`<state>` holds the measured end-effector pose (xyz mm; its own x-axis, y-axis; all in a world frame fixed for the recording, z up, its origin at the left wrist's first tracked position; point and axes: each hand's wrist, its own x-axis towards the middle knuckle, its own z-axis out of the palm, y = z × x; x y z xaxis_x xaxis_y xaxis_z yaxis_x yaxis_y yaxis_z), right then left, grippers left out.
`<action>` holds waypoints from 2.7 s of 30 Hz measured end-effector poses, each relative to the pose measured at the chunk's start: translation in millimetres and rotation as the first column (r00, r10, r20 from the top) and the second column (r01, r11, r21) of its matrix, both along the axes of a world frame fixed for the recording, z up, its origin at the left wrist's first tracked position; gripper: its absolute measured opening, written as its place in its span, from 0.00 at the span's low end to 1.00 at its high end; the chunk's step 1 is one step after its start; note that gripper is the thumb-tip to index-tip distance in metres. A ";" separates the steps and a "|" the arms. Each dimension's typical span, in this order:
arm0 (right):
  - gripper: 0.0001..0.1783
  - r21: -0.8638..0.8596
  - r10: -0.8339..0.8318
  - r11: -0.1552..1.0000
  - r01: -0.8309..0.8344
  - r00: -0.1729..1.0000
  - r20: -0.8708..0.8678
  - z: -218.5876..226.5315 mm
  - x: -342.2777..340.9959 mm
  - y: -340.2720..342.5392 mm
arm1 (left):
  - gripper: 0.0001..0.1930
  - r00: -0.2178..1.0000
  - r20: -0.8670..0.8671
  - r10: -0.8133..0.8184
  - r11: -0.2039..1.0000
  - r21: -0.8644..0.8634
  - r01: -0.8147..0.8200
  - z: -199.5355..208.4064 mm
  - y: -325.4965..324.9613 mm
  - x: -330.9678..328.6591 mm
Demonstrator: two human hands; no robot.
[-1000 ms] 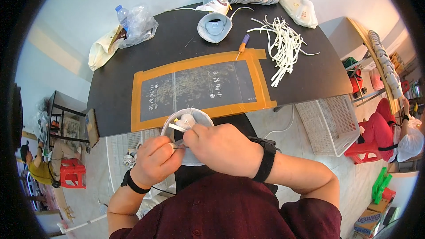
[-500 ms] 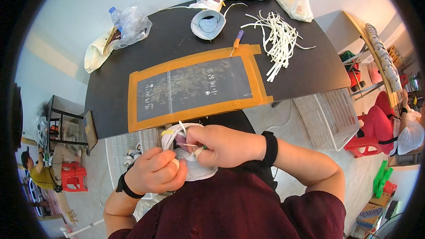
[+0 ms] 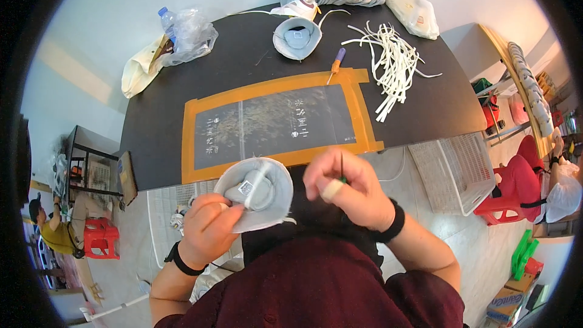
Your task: Assembling and lacing small shoe components at a manufacturing workbench.
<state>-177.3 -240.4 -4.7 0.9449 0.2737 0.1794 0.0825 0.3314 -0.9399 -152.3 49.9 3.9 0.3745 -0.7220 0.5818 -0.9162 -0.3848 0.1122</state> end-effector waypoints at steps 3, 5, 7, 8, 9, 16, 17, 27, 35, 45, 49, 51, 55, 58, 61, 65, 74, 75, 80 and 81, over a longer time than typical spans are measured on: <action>0.09 -0.165 0.056 0.986 -0.036 0.992 0.114 -25.6 -14.4 10.3 | 0.15 0.986 -0.164 0.018 0.977 -0.207 -0.053 -2.6 -2.4 0.6; 0.14 -0.391 0.033 0.918 0.064 0.971 0.236 -26.9 -15.7 30.0 | 0.14 0.964 -0.266 -0.029 0.967 -0.252 -0.040 1.2 -3.9 -1.2; 0.20 -0.380 0.044 0.916 0.129 0.908 0.416 -37.5 -9.6 42.0 | 0.18 0.963 -0.260 -0.071 0.975 -0.221 0.012 2.6 -4.5 -3.0; 0.20 -0.424 0.077 0.892 0.155 0.873 0.481 -33.1 -6.8 46.1 | 0.21 0.962 -0.252 -0.108 0.980 -0.191 0.060 3.0 -4.9 -2.6; 0.21 -0.464 0.113 0.867 0.183 0.834 0.541 -30.5 -4.9 50.0 | 0.21 0.962 -0.250 -0.107 0.980 -0.192 0.059 2.8 -5.6 -2.3; 0.18 -0.606 0.067 0.729 0.319 0.847 0.527 -43.7 -5.0 75.8 | 0.19 0.975 -0.220 -0.036 0.978 -0.206 -0.011 1.6 -10.4 -8.6; 0.18 -0.571 0.033 0.749 0.335 0.842 0.538 -42.3 -3.3 76.9 | 0.19 0.972 -0.235 0.011 0.981 -0.186 -0.056 0.8 -10.7 -10.9; 0.21 -0.368 0.148 0.928 -0.066 0.969 0.198 -47.2 -0.5 61.1 | 0.16 0.686 -0.722 -0.086 0.976 -0.198 -0.086 0.2 -8.8 4.3; 0.06 -0.282 0.085 0.943 -0.177 0.947 -0.310 -13.6 9.9 39.0 | 0.15 -0.054 -0.931 -0.361 0.809 -0.284 -0.514 -32.2 8.0 3.3; 0.04 -0.307 0.033 0.948 -0.082 0.986 -0.164 -26.2 6.9 38.4 | 0.18 -0.005 -0.805 -0.593 0.592 -0.432 -0.681 -36.6 -1.9 2.5; 0.04 -0.293 0.020 0.954 -0.059 0.991 -0.136 -30.9 8.1 39.4 | 0.20 0.031 -0.804 -0.594 0.569 -0.446 -0.691 -38.5 -3.5 -0.8; 0.04 -0.303 0.025 0.951 -0.066 0.990 -0.140 -31.2 7.6 39.0 | 0.21 0.046 -0.800 -0.599 0.565 -0.463 -0.683 -41.4 -1.8 -2.5; 0.05 -0.282 0.036 0.956 -0.076 0.989 -0.145 -31.9 5.7 39.6 | 0.25 0.077 -0.830 -0.552 0.582 -0.450 -0.677 -45.9 1.3 -5.9; 0.05 -0.279 0.035 0.958 -0.074 0.989 -0.144 -32.3 3.5 38.7 | 0.25 0.117 -0.830 -0.546 0.596 -0.483 -0.642 -47.9 2.7 -7.0; 0.05 -0.283 0.049 0.955 -0.092 0.987 -0.154 -33.1 2.3 37.8 | 0.24 0.167 -0.832 -0.529 0.617 -0.513 -0.598 -46.9 3.4 -9.9; 0.04 -0.302 0.075 0.945 -0.124 0.983 -0.168 -31.6 -0.6 35.9 | 0.24 0.235 -0.829 -0.507 0.616 -0.540 -0.573 -45.1 1.7 -10.9; 0.04 -0.327 -0.049 0.945 0.025 0.997 -0.064 -41.9 -6.0 32.4 | 0.23 0.297 -0.850 -0.435 0.680 -0.526 -0.511 -48.8 11.3 -13.8; 0.04 -0.327 -0.052 0.945 0.027 0.996 -0.066 -42.4 -6.7 31.4 | 0.23 0.294 -0.851 -0.436 0.681 -0.525 -0.510 -48.4 10.0 -13.7; 0.04 -0.434 -0.192 0.885 0.167 0.981 -0.016 -44.4 -5.8 28.7 | 0.29 0.228 -0.842 -0.490 0.656 -0.528 -0.539 -53.6 10.2 -13.0; 0.04 -0.433 -0.192 0.886 0.167 0.981 -0.015 -42.6 -5.5 28.8 | 0.29 0.229 -0.842 -0.489 0.657 -0.528 -0.538 -54.1 10.1 -13.5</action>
<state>-182.8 -211.7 -47.2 0.9902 0.1366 0.0288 0.0453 -0.1196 -0.9918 -165.8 60.0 -50.3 0.9463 -0.3234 0.0001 0.0887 0.2597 0.9616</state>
